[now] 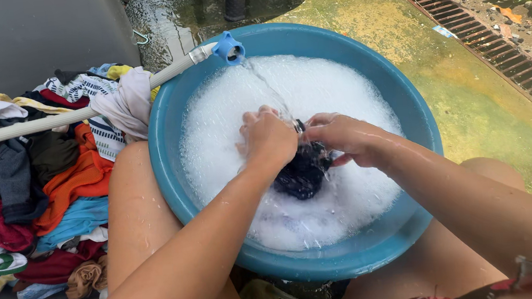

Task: The person fills a basin with soapy water from a hose, mixes it, moves a chair, and washes clothes by hand in the basin.

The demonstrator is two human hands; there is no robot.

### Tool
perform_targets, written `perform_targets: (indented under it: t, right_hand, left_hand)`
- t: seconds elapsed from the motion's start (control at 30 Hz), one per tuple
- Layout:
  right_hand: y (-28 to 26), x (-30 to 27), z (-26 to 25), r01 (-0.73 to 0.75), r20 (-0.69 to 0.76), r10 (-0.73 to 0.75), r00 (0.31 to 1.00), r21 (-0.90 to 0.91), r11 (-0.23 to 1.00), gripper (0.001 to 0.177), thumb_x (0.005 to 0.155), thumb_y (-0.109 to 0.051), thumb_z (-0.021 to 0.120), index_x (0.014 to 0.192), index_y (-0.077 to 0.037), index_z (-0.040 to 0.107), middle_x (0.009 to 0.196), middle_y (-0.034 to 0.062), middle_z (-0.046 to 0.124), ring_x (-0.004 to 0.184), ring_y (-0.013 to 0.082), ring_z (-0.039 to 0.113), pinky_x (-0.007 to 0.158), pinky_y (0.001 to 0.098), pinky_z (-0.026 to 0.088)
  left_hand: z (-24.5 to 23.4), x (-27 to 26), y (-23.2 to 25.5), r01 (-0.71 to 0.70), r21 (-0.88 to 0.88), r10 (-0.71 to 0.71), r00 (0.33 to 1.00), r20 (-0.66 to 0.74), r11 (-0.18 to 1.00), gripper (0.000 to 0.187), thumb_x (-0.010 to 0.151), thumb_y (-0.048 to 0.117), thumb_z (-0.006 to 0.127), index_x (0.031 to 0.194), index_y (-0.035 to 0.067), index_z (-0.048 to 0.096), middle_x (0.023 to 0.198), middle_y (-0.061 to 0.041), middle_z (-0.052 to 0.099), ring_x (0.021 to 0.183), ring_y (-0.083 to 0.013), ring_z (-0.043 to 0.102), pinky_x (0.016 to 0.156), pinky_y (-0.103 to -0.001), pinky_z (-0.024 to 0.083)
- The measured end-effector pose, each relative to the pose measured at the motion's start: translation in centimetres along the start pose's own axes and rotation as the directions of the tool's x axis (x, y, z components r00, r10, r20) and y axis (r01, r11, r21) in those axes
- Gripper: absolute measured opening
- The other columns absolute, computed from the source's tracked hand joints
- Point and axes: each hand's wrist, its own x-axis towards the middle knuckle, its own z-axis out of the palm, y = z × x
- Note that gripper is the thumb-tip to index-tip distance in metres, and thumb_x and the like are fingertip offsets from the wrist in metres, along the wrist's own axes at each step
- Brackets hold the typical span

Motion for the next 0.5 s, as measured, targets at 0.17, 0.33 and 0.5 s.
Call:
perform_targets:
  t: [0.17,0.33,0.5]
  right_hand:
    - [-0.9,7.0,0.3,0.276,0.057,-0.313,0.948,0.342,0.898,0.023,0.094,-0.022,0.060,0.106,-0.003,0.065,0.108,0.0132,0.072,0.100,0.0215,0.067,0.084,0.0354,0.057]
    - [-1.3,13.3,2.4,-0.172,0.178,0.031,0.984,0.868,0.465,0.023,0.105,-0.021,0.054,0.098,0.000,0.058,0.097,0.0146,0.063,0.092,0.0278,0.065,0.085,0.0388,0.060]
    - [-2.6,10.9,3.0,-0.306,0.257,0.174,0.951,0.874,0.377,0.027,0.104,-0.018,0.043,0.105,0.005,0.058,0.101,0.0204,0.067,0.093,0.0316,0.068,0.089,0.0418,0.060]
  left_hand:
    - [2.9,2.6,2.0,0.348,-0.937,-0.229,0.915,0.331,0.035,0.033,0.100,0.023,0.046,0.116,0.002,0.065,0.109,-0.018,0.064,0.095,-0.0266,0.062,0.088,-0.043,0.049]
    - [2.4,4.7,4.3,0.301,-0.728,-0.455,0.619,0.641,-0.616,0.036,0.102,0.041,0.043,0.106,0.011,0.062,0.106,0.000,0.065,0.097,-0.0153,0.062,0.091,-0.033,0.048]
    - [2.7,4.2,4.1,0.282,-0.668,-0.489,0.500,0.715,-0.689,0.031,0.101,0.033,0.037,0.097,0.012,0.059,0.106,-0.003,0.067,0.096,-0.0183,0.065,0.087,-0.037,0.053]
